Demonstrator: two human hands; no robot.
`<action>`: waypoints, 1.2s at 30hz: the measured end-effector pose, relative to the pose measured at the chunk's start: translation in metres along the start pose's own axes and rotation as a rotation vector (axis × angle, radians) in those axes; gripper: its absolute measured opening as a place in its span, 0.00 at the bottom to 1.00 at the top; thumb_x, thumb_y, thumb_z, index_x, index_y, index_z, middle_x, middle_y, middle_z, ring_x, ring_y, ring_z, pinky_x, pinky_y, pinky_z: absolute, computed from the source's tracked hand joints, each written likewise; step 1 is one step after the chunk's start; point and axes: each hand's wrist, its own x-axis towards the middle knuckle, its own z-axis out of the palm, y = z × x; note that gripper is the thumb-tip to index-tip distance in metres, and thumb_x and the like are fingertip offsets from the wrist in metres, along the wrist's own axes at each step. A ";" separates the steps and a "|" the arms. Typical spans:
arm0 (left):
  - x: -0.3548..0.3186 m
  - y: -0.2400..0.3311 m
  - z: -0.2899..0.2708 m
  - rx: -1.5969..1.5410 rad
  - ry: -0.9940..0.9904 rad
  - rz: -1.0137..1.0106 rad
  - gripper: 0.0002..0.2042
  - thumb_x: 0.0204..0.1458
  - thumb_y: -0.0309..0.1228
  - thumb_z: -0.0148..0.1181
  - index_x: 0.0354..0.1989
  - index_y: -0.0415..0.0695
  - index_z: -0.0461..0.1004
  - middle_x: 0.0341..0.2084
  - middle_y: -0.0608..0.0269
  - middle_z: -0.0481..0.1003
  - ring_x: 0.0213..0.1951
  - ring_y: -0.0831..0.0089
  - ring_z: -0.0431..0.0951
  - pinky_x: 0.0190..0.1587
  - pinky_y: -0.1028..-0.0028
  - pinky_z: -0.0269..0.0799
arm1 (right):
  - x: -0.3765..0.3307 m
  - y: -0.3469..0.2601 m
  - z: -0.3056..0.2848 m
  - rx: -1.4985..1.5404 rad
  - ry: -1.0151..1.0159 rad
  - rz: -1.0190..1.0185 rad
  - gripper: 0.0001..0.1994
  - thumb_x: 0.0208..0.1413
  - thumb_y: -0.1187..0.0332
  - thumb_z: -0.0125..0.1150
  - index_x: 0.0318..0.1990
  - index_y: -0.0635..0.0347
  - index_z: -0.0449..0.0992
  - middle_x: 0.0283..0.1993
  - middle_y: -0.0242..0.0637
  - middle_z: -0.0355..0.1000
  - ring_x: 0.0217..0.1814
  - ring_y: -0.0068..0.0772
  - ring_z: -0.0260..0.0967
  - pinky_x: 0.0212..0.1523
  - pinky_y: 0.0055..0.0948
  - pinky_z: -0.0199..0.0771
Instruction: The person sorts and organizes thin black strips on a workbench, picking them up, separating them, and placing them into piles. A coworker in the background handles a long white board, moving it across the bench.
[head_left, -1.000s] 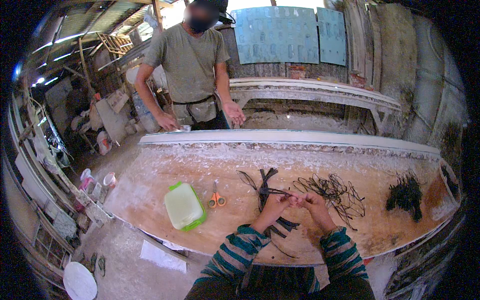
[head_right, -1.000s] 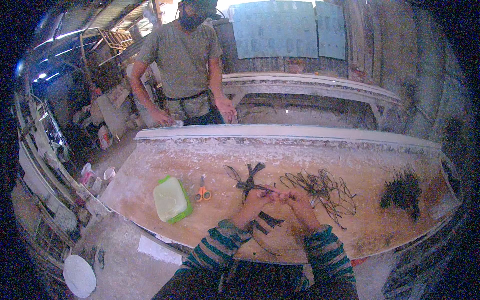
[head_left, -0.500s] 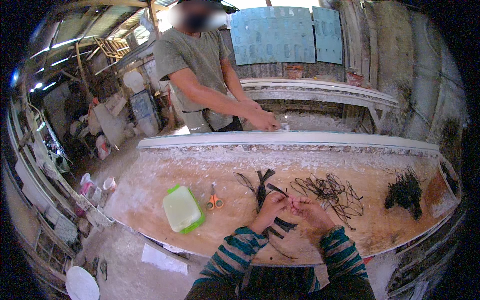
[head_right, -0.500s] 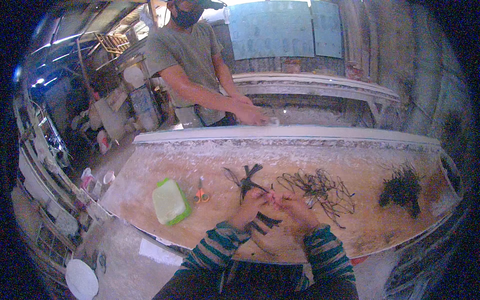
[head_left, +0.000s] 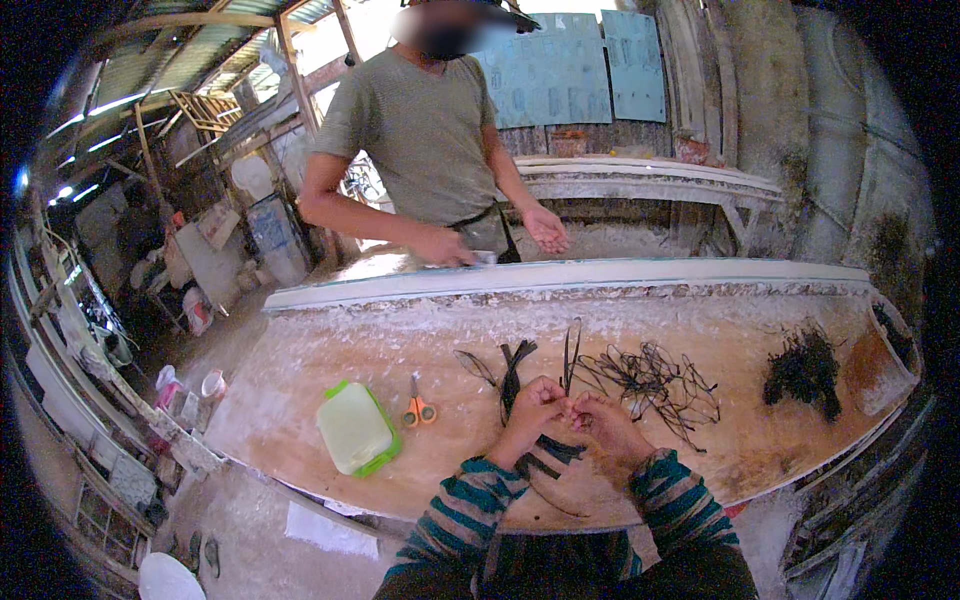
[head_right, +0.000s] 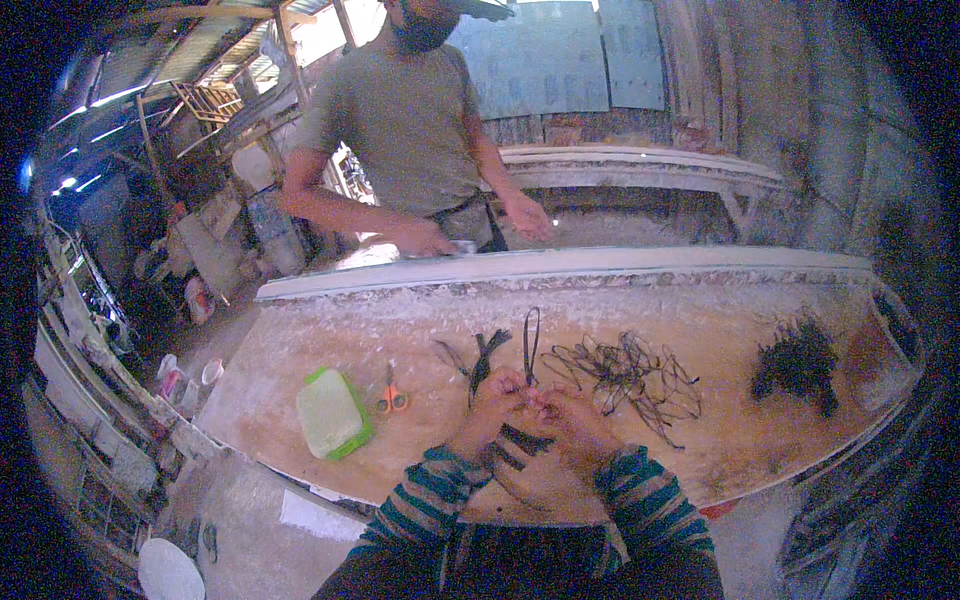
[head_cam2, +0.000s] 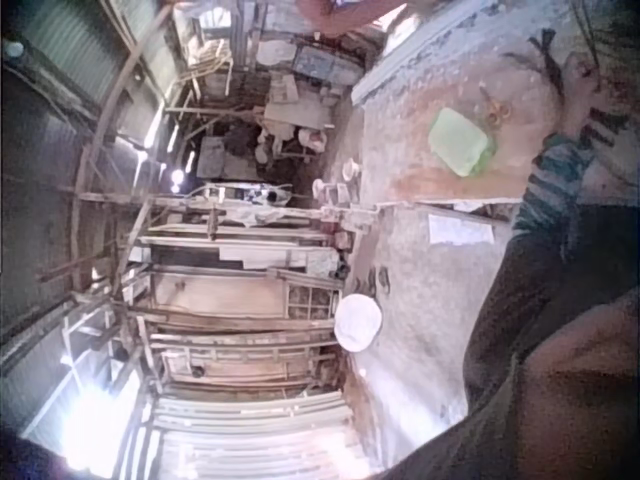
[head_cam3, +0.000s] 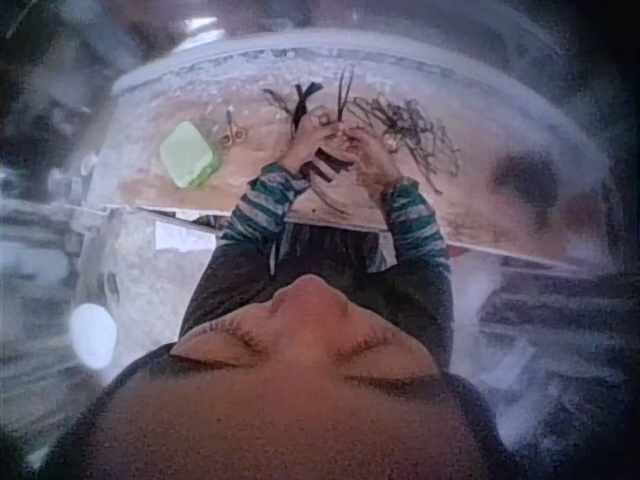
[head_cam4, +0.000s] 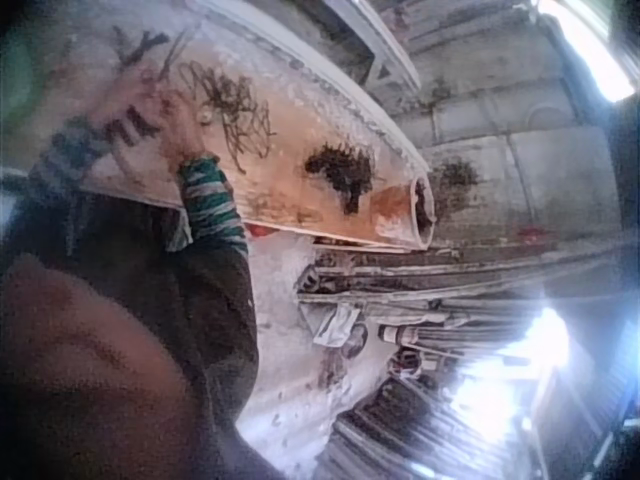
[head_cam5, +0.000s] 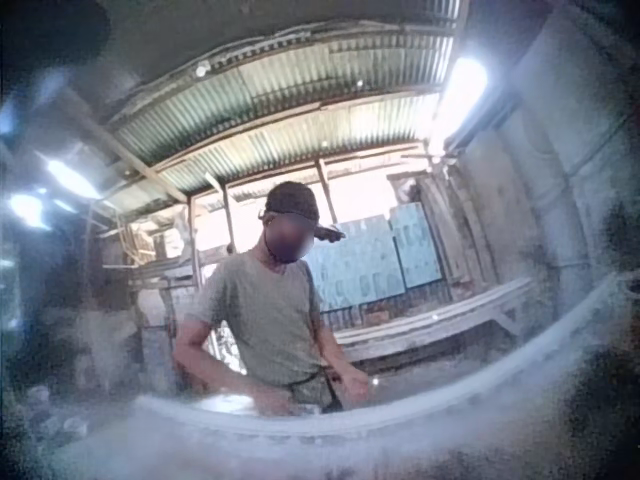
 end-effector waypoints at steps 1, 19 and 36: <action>0.000 0.001 0.000 0.022 -0.021 0.014 0.06 0.48 0.23 0.57 0.30 0.41 0.66 0.23 0.67 0.71 0.25 0.80 0.71 0.28 0.82 0.66 | 0.001 0.000 0.001 0.000 0.015 -0.011 0.06 0.54 0.69 0.48 0.32 0.59 0.71 0.31 0.30 0.69 0.33 0.19 0.64 0.35 0.20 0.65; -0.002 0.001 -0.001 0.078 -0.013 0.006 0.05 0.49 0.26 0.57 0.31 0.41 0.67 0.26 0.66 0.73 0.28 0.80 0.72 0.31 0.82 0.69 | 0.007 0.002 -0.008 -0.203 0.181 -0.181 0.03 0.51 0.74 0.56 0.31 0.62 0.69 0.32 0.33 0.70 0.37 0.23 0.68 0.40 0.23 0.70; -0.003 0.011 0.007 0.096 0.019 -0.015 0.05 0.49 0.23 0.56 0.33 0.40 0.68 0.28 0.64 0.73 0.30 0.79 0.73 0.32 0.80 0.70 | 0.006 -0.004 -0.005 -0.206 0.153 -0.277 0.08 0.49 0.75 0.57 0.38 0.63 0.72 0.34 0.32 0.72 0.37 0.21 0.69 0.41 0.21 0.69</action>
